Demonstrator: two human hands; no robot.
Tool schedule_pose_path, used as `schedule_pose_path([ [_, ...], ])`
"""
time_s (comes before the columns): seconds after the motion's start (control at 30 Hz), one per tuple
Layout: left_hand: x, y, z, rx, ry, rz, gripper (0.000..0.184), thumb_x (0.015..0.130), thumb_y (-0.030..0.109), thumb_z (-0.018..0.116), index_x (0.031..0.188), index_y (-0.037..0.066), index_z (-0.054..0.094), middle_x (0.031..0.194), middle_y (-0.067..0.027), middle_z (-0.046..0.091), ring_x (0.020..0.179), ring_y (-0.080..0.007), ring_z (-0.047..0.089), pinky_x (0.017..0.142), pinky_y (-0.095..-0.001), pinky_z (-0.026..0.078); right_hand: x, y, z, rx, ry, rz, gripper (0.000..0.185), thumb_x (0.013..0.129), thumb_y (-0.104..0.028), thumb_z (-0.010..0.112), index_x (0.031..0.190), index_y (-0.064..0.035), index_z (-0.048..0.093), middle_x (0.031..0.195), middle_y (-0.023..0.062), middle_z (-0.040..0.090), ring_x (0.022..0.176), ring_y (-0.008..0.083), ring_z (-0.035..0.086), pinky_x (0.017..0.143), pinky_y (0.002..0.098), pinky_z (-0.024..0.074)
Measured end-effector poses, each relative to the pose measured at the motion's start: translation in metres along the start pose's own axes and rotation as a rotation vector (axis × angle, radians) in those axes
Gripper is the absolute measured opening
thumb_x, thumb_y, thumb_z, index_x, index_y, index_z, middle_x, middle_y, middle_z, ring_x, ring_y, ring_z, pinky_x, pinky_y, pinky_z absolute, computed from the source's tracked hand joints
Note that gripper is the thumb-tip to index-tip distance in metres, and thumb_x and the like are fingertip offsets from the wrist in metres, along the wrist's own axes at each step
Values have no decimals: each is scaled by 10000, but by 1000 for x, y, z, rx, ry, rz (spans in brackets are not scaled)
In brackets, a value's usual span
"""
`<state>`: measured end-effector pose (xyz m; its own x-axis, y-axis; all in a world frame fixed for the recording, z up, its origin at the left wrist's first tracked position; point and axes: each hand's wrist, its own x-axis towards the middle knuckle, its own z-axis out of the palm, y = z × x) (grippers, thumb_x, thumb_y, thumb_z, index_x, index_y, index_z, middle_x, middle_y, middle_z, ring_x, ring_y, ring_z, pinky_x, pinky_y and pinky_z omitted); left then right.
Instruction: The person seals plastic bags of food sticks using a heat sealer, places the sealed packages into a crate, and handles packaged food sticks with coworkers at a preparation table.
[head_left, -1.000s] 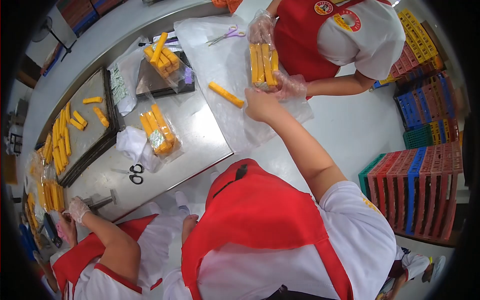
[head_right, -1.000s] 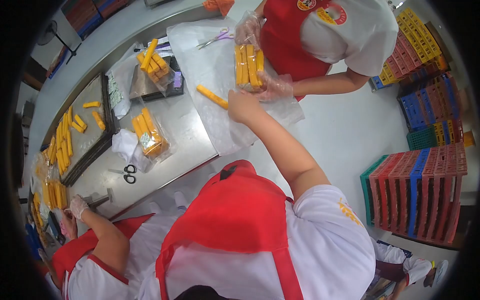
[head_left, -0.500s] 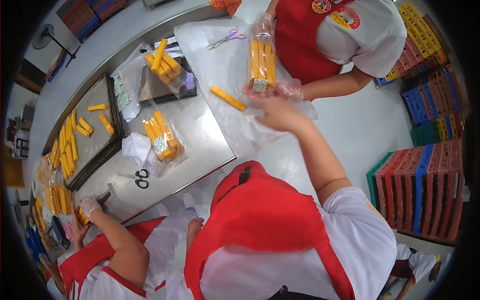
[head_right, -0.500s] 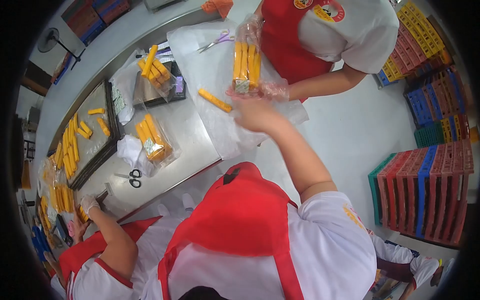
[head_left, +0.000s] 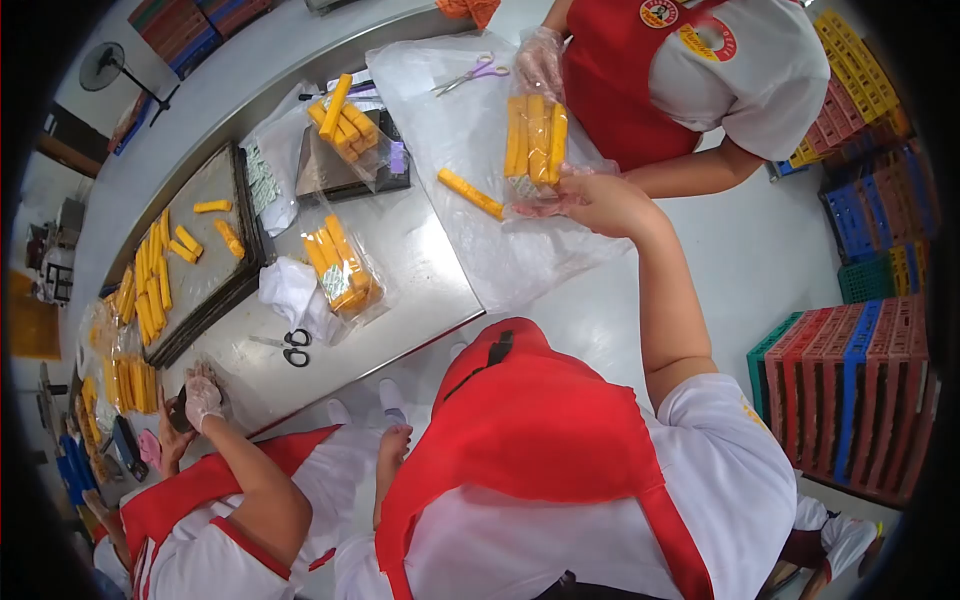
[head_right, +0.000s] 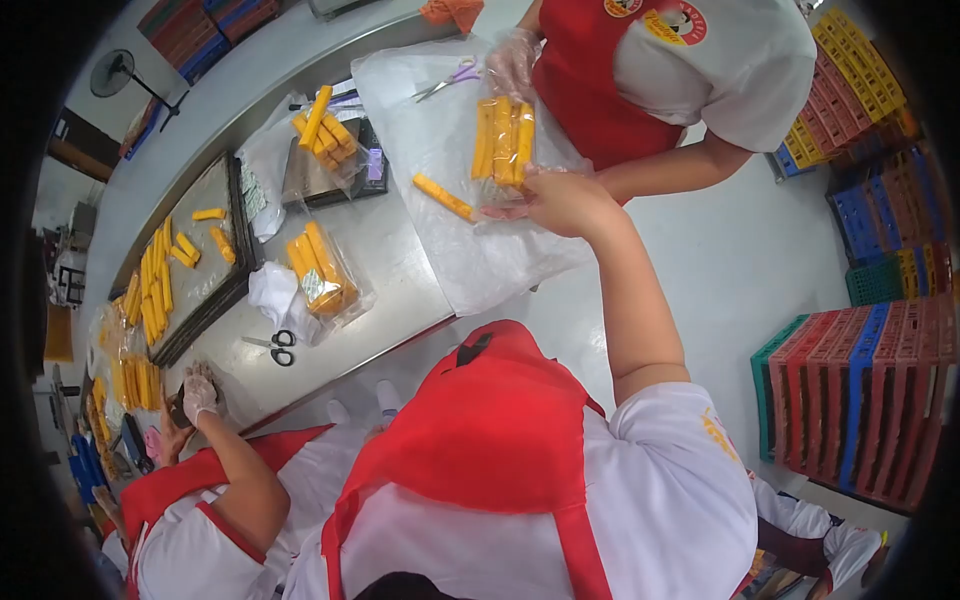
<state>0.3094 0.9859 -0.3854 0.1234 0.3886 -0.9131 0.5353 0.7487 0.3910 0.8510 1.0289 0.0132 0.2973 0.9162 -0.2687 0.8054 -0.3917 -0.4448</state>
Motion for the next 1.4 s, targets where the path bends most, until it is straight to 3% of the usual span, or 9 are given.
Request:
schedule_pose_path([
  [0.23, -6, -17, -3, 54, 4, 9, 126, 753, 216, 554, 770, 91, 554, 639, 25, 465, 559, -105, 428, 455, -248, 340, 8, 13, -15, 237, 216, 93, 404, 720, -96, 462, 1113, -51, 546, 561, 83, 535, 539, 168, 549, 531, 318, 446],
  [0.3, -12, -17, -4, 48, 17, 7, 128, 753, 218, 555, 770, 91, 554, 643, 25, 471, 561, -107, 431, 460, -250, 344, 1, 5, -28, 101, 240, 143, 408, 724, -172, 482, 1113, -72, 560, 966, 166, 599, 916, 264, 576, 796, 350, 437],
  [0.37, -18, -19, -2, 35, 29, 7, 130, 754, 220, 555, 770, 91, 555, 648, 24, 478, 564, -109, 434, 466, -251, 348, 3, 14, -30, 52, 183, 47, 429, 712, -92, 470, 1122, 25, 522, 650, 145, 586, 571, 177, 580, 559, 295, 460],
  [0.47, -26, -21, 4, -10, 55, 11, 133, 755, 223, 556, 770, 91, 556, 654, 24, 487, 568, -112, 439, 474, -253, 354, 8, 36, -8, -133, 275, -153, 433, 715, -94, 484, 1132, 17, 517, 697, 153, 604, 596, 166, 588, 554, 272, 458],
  [0.57, -39, -20, 17, -39, 98, 10, 142, 756, 227, 559, 773, 86, 559, 667, 20, 502, 579, -117, 453, 491, -261, 370, -15, 7, -20, 119, 50, 61, 375, 730, -131, 532, 1083, -8, 553, 718, 128, 613, 624, 158, 593, 568, 268, 459],
  [0.67, -45, -21, 27, -39, 129, 27, 162, 756, 231, 565, 784, 71, 568, 692, 10, 529, 606, -126, 484, 527, -281, 407, -20, 16, 4, 190, -238, -113, 342, 733, -224, 531, 1008, -30, 588, 797, 146, 622, 724, 254, 600, 655, 347, 456],
  [0.73, -35, -41, 23, 1009, 68, 689, 211, 759, 237, 566, 808, 32, 566, 712, -48, 574, 670, -159, 544, 570, -304, 439, -30, 4, 14, 216, -368, -164, 336, 742, -242, 539, 994, -26, 588, 769, 143, 619, 718, 250, 598, 646, 346, 453],
  [0.97, -32, -67, 41, 487, 39, 299, 220, 767, 246, 554, 805, 30, 568, 712, -51, 576, 670, -161, 545, 576, -306, 439, -35, 3, 40, 150, -499, -376, 347, 759, -275, 554, 984, -13, 585, 770, 148, 616, 732, 266, 591, 658, 353, 451],
  [1.4, -36, -46, 44, 324, 41, 195, 244, 783, 266, 528, 797, 27, 573, 713, -58, 580, 671, -166, 548, 588, -311, 437, -40, 21, 38, 211, -492, -405, 373, 748, -272, 563, 1000, 2, 575, 779, 167, 611, 729, 286, 586, 653, 355, 450],
])
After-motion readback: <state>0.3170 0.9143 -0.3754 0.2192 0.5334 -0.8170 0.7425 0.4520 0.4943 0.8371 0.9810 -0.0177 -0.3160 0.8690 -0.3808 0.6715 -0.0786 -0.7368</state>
